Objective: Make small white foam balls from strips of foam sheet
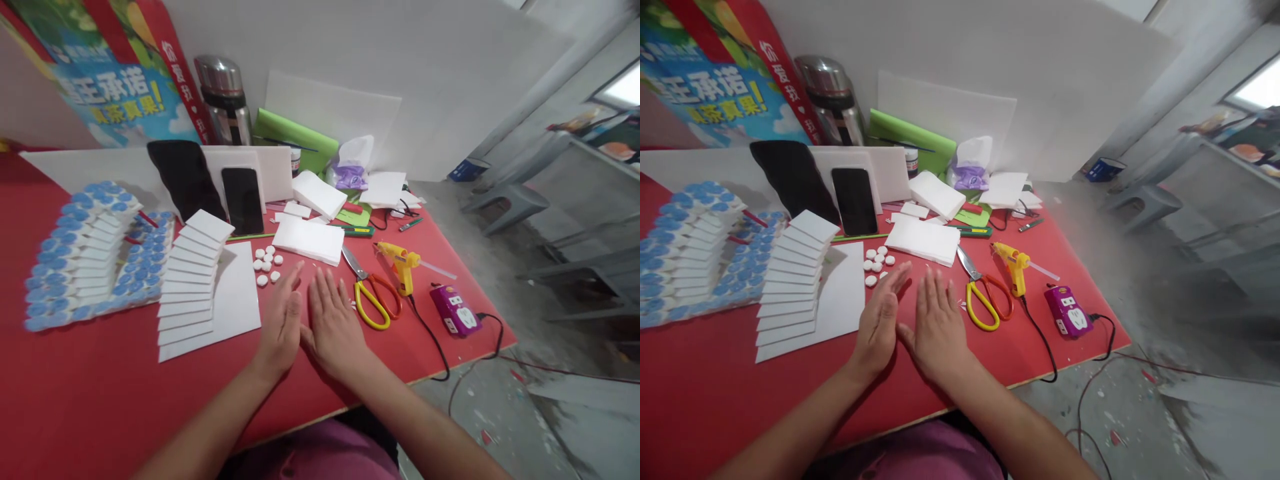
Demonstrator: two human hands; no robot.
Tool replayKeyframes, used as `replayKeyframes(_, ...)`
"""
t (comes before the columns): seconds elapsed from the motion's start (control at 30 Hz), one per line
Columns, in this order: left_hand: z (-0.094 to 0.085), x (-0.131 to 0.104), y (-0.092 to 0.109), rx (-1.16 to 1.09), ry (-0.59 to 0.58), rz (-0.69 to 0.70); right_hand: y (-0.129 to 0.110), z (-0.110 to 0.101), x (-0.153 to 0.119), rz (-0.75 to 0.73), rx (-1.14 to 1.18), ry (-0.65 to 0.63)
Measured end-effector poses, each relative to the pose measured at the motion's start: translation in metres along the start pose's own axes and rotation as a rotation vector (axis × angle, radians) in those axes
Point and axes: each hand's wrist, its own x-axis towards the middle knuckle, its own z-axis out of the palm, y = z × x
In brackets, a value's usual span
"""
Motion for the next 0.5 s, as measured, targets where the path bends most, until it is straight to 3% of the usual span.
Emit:
replayKeyframes(0.1, -0.003, 0.002, -0.004, 0.073, 0.056, 0.061, 0.000, -0.001, 0.026, -0.084, -0.010, 0.005)
replayKeyframes(0.23, -0.007, 0.006, -0.007, 0.086, 0.103, 0.040, 0.002, 0.001, 0.042, -0.022, 0.001, -0.038)
replayKeyframes(0.33, -0.006, 0.007, -0.003, 0.074, 0.066, 0.053, 0.001, 0.002, 0.025, 0.081, -0.003, -0.039)
replayKeyframes(0.5, -0.003, 0.001, 0.006, 0.172, 0.007, 0.062, -0.001, 0.007, -0.029, 0.157, 0.006, 0.002)
